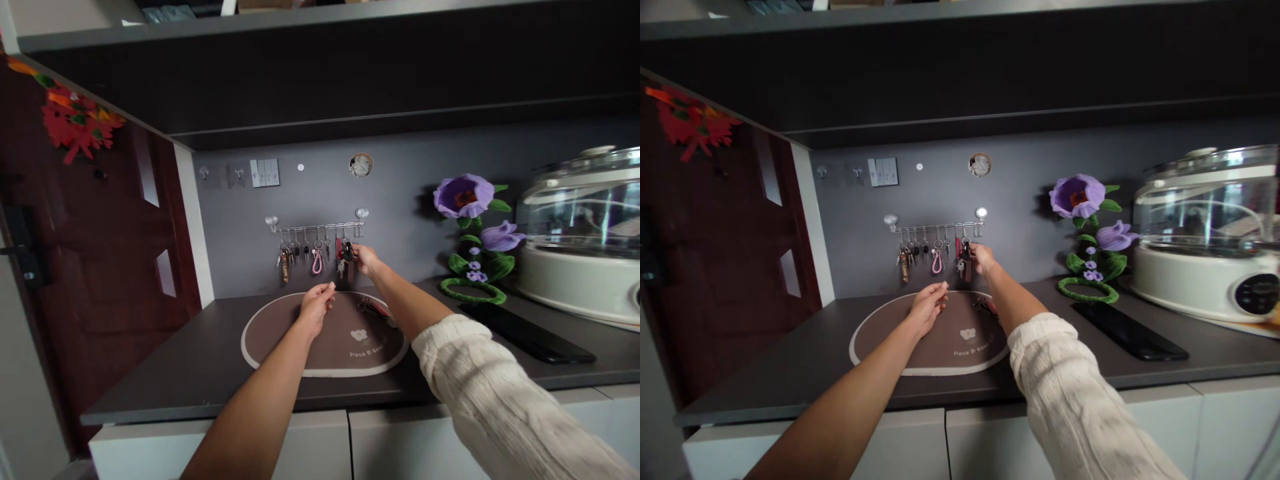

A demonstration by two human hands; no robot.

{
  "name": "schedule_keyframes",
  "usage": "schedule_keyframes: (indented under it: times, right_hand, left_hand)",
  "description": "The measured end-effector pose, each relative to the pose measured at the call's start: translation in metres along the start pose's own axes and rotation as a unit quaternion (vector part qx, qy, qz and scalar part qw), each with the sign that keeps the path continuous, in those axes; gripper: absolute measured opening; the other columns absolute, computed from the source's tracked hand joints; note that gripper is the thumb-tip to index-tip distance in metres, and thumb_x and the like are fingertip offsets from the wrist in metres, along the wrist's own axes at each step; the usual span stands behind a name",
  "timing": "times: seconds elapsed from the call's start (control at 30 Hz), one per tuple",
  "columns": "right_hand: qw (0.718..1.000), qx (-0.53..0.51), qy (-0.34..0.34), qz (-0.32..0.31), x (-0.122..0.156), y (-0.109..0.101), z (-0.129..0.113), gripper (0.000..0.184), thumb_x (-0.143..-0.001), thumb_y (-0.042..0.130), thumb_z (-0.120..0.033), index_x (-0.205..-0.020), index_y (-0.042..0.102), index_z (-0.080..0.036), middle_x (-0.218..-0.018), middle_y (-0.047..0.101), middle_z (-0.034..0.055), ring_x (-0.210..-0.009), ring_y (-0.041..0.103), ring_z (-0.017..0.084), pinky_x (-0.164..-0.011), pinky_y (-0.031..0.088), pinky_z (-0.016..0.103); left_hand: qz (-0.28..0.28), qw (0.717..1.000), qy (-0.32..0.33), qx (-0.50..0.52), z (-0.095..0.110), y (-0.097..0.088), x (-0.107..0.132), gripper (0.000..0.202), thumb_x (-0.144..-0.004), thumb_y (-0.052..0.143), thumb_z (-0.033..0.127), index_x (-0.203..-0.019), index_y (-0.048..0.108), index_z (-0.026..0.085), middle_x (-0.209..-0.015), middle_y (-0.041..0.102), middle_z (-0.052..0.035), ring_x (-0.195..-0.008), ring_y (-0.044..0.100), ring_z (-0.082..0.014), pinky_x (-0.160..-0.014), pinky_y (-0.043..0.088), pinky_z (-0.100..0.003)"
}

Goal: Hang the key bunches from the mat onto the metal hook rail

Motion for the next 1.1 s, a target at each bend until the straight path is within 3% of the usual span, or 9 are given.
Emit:
schedule_keyframes:
  times: [0.23, 0.4, 0.73, 1.1]
  right_hand:
    - [0.998, 0.038, -0.034, -0.024, 0.000, -0.007, 0.001, 0.009, -0.072, 0.048, -0.009, -0.068, 0.053, -0.016, -0.050, 0.054, -0.0025, -0.042, 0.047, 0.007, -0.043, 0.039, 0.017]
    - [0.996, 0.079, -0.012, -0.027, 0.008, -0.012, -0.001, 0.010, -0.071, 0.049, -0.008, -0.068, 0.055, -0.015, -0.053, 0.057, -0.0021, -0.042, 0.047, 0.004, -0.040, 0.034, 0.014]
    - [0.994, 0.102, -0.036, -0.018, 0.027, -0.018, -0.009, 0.010, -0.067, 0.053, -0.005, -0.064, 0.055, -0.015, -0.053, 0.056, -0.0030, -0.045, 0.047, 0.004, -0.046, 0.038, 0.014]
    - [0.995, 0.091, -0.016, -0.041, 0.075, -0.013, -0.023, 0.013, -0.070, 0.052, -0.003, -0.072, 0.058, -0.015, -0.069, 0.063, 0.0009, -0.056, 0.054, 0.005, -0.054, 0.043, 0.015]
  left_hand:
    - [0.004, 1.000, 0.001, 0.002, 0.000, 0.000, 0.000, 0.040, -0.041, 0.075, 0.039, -0.068, 0.058, 0.013, -0.063, 0.052, 0.0016, -0.053, 0.044, -0.0041, -0.047, 0.030, -0.017]
    - [-0.001, 1.000, 0.000, 0.001, 0.001, 0.000, 0.001, 0.043, -0.041, 0.075, 0.041, -0.069, 0.059, 0.013, -0.064, 0.052, 0.0017, -0.054, 0.045, -0.0039, -0.047, 0.030, -0.017]
    - [-0.008, 1.000, 0.001, -0.005, 0.001, -0.001, 0.000, 0.040, -0.042, 0.074, 0.040, -0.068, 0.059, 0.014, -0.063, 0.053, 0.0014, -0.053, 0.046, -0.0043, -0.047, 0.031, -0.017]
    - [-0.013, 0.997, 0.022, -0.074, -0.002, -0.003, -0.001, 0.035, -0.046, 0.072, 0.039, -0.068, 0.061, 0.014, -0.060, 0.052, 0.0009, -0.053, 0.045, -0.0055, -0.046, 0.031, -0.018]
Point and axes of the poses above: each hand's wrist, its own x-axis away from the middle knuckle, its own y-axis out of the palm, z = x × y, the point moved 2 cm from there along -x, towards the middle knuckle
